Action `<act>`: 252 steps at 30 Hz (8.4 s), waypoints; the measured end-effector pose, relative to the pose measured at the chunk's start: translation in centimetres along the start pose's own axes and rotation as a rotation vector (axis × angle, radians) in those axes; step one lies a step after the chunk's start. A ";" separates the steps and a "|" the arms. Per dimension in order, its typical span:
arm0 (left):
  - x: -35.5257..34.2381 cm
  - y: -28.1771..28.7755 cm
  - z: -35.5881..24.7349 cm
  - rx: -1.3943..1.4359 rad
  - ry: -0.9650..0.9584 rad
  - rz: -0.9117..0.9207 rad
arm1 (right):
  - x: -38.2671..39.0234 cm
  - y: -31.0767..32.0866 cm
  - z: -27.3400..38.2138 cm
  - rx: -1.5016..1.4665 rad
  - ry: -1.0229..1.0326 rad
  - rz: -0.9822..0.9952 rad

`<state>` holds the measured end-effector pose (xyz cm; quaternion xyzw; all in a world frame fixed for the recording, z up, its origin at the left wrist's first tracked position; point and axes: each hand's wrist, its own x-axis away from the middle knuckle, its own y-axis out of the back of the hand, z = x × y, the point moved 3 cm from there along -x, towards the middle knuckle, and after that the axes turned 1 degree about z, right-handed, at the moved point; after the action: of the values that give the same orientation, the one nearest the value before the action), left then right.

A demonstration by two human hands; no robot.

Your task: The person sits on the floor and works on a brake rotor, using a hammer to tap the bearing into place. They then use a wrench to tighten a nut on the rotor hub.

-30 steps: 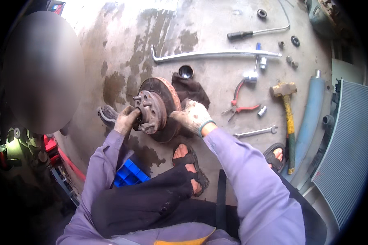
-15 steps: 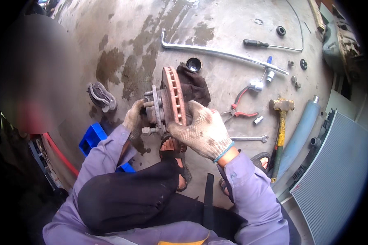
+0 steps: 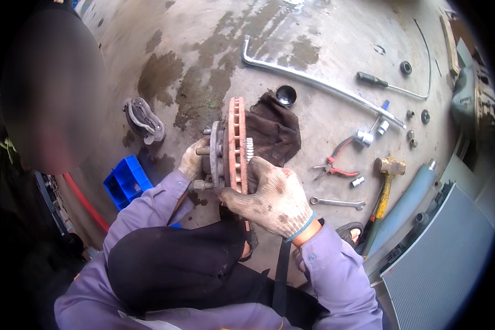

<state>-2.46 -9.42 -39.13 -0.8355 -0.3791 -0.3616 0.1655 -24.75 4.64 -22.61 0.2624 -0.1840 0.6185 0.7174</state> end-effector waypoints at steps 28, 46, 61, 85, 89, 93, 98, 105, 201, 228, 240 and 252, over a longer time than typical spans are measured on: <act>-0.5 -2.3 -1.5 0.548 0.386 0.080 | -1.7 0.6 1.6 0.099 -0.029 -0.108; -4.1 -0.2 -3.0 0.263 0.199 0.151 | -2.4 1.3 2.8 -0.049 -0.234 -0.197; -3.9 -1.8 -7.8 -0.512 -0.271 0.018 | -0.4 3.8 -1.8 -0.498 -0.334 -0.388; 1.7 -6.6 -5.2 -0.620 -0.416 0.012 | 0.8 4.4 -19.9 0.072 -0.352 -0.289; 1.8 -6.3 -4.7 -0.563 -0.295 0.049 | 0.3 5.4 -17.6 0.141 -0.452 -0.097; 1.8 -5.3 -5.8 0.245 -0.118 0.044 | -1.2 7.3 -17.2 0.513 -0.474 0.134; 6.1 -7.3 -13.0 0.937 -0.098 0.455 | -0.8 10.7 -14.0 0.864 -0.333 0.209; 17.7 -9.5 -23.6 -0.770 0.173 0.092 | 3.8 14.5 4.4 0.736 -0.033 0.257; 29.0 -21.5 -26.6 -0.882 -0.181 -0.067 | 5.0 2.0 -0.9 0.506 0.383 0.398; 29.6 -17.4 -26.3 -0.929 -0.286 -0.035 | 7.3 1.9 -1.0 0.723 0.292 0.730; 28.1 -16.4 -24.6 -0.910 -0.129 -0.093 | 7.8 1.9 0.0 0.680 0.334 0.734; 9.3 -9.8 -10.1 -1.153 -0.033 -0.092 | 11.4 5.0 -0.8 0.647 0.338 0.593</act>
<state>-10.48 -3.82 -25.40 -0.7789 -0.1592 -0.5034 -0.3386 -27.81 14.59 -15.76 0.3044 0.0707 0.8564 0.4109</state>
